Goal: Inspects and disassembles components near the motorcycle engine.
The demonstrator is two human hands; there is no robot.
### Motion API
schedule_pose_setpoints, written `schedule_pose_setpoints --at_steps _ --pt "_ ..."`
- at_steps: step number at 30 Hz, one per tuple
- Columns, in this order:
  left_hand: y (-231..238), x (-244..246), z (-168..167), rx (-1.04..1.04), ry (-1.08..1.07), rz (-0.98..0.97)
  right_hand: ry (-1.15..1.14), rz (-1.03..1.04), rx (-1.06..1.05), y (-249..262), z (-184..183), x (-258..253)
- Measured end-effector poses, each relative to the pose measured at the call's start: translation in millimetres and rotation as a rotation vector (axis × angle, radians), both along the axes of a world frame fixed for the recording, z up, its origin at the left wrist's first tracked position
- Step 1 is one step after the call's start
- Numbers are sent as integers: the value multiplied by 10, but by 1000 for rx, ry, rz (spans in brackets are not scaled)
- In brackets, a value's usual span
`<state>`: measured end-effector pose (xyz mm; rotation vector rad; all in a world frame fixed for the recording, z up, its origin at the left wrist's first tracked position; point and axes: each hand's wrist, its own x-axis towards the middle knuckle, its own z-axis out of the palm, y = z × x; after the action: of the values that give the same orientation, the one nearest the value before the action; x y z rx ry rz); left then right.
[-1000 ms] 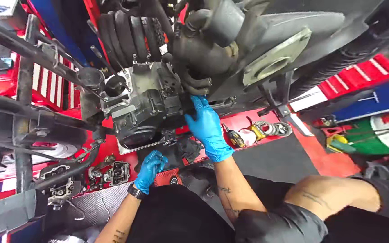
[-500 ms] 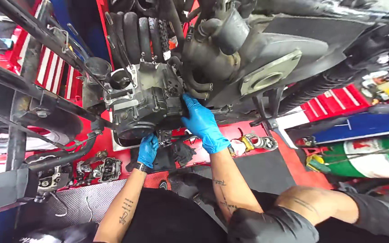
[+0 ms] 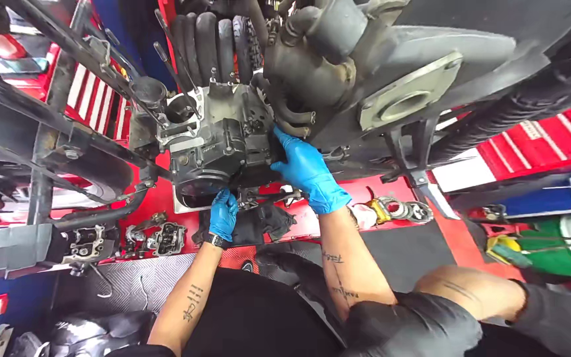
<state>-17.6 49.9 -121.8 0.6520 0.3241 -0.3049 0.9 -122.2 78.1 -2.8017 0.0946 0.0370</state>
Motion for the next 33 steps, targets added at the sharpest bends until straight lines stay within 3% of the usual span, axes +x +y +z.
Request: schedule_pose_setpoints --at_steps 10,15,21,29,33 --pt "-12 24 76 -78 97 27 -20 101 12 -60 -21 7" --pt "-100 111 171 24 201 -3 115 89 -75 -24 123 61" --pt "-110 103 188 -44 237 34 191 62 -174 -24 206 77" --pt "-148 -35 94 -104 233 8 118 249 -7 -232 139 97" --pt "-118 -31 120 -113 253 -8 96 323 -48 -248 121 99"
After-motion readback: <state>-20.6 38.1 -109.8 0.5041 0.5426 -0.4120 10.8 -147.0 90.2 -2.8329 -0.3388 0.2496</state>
